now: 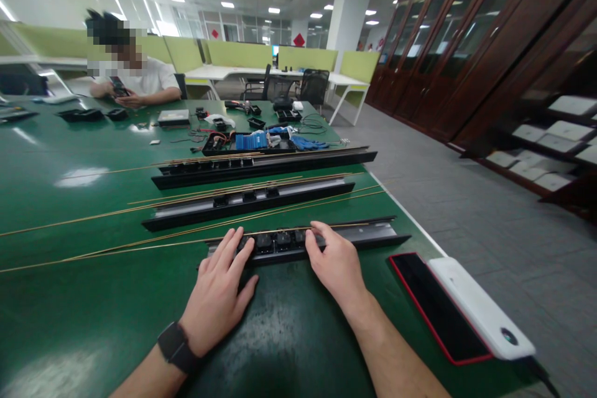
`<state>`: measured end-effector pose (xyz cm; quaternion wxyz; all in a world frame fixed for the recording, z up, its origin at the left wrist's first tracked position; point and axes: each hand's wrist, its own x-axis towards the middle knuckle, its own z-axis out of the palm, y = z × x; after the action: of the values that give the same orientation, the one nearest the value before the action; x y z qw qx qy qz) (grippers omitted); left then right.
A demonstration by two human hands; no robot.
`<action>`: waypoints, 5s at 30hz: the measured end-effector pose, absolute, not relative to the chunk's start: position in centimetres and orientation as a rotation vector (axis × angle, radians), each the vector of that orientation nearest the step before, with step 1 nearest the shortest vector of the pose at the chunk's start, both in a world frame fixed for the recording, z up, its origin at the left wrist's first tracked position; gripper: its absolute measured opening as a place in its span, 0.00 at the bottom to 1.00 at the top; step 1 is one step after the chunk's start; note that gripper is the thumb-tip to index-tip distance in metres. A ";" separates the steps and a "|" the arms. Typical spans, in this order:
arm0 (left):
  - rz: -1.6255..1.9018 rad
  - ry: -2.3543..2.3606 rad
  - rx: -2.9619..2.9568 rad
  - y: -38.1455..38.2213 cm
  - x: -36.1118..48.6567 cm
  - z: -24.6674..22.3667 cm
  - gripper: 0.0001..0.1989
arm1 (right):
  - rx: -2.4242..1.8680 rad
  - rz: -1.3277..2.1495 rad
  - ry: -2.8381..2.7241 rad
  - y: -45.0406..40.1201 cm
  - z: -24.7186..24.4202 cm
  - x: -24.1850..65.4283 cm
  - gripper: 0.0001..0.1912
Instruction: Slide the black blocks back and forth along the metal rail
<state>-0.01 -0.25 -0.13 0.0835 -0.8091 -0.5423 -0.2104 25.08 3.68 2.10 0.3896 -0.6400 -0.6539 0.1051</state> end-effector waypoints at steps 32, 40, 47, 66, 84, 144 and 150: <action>-0.605 -1.646 -2.446 -0.3 0.1 0.5 0.30 | -1.608 0.269 -1.647 3.8 1.9 24.9 0.22; -0.621 -1.652 -2.453 -0.3 0.1 0.6 0.31 | -1.607 0.271 -1.652 3.8 1.7 25.0 0.22; -0.635 -1.659 -2.454 -0.3 0.1 0.5 0.30 | -1.632 0.272 -1.642 3.8 1.9 25.1 0.21; -0.652 -1.654 -2.466 -0.3 0.0 0.6 0.31 | -1.677 0.265 -1.622 3.8 2.4 25.0 0.21; -0.645 -1.673 -2.467 -0.4 0.1 0.8 0.30 | -1.731 0.280 -1.577 3.8 2.6 25.3 0.20; -0.624 -1.683 -2.476 -0.4 0.1 0.8 0.31 | -1.695 0.278 -1.570 3.6 2.5 25.3 0.22; -0.637 -1.663 -2.478 -0.3 0.0 0.6 0.31 | -1.686 0.267 -1.621 3.5 2.7 25.1 0.20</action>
<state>0.00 -0.33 0.60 0.0448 -0.8113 -0.5444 -0.2085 25.12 3.47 2.68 0.3835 -0.6614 -0.6360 0.1048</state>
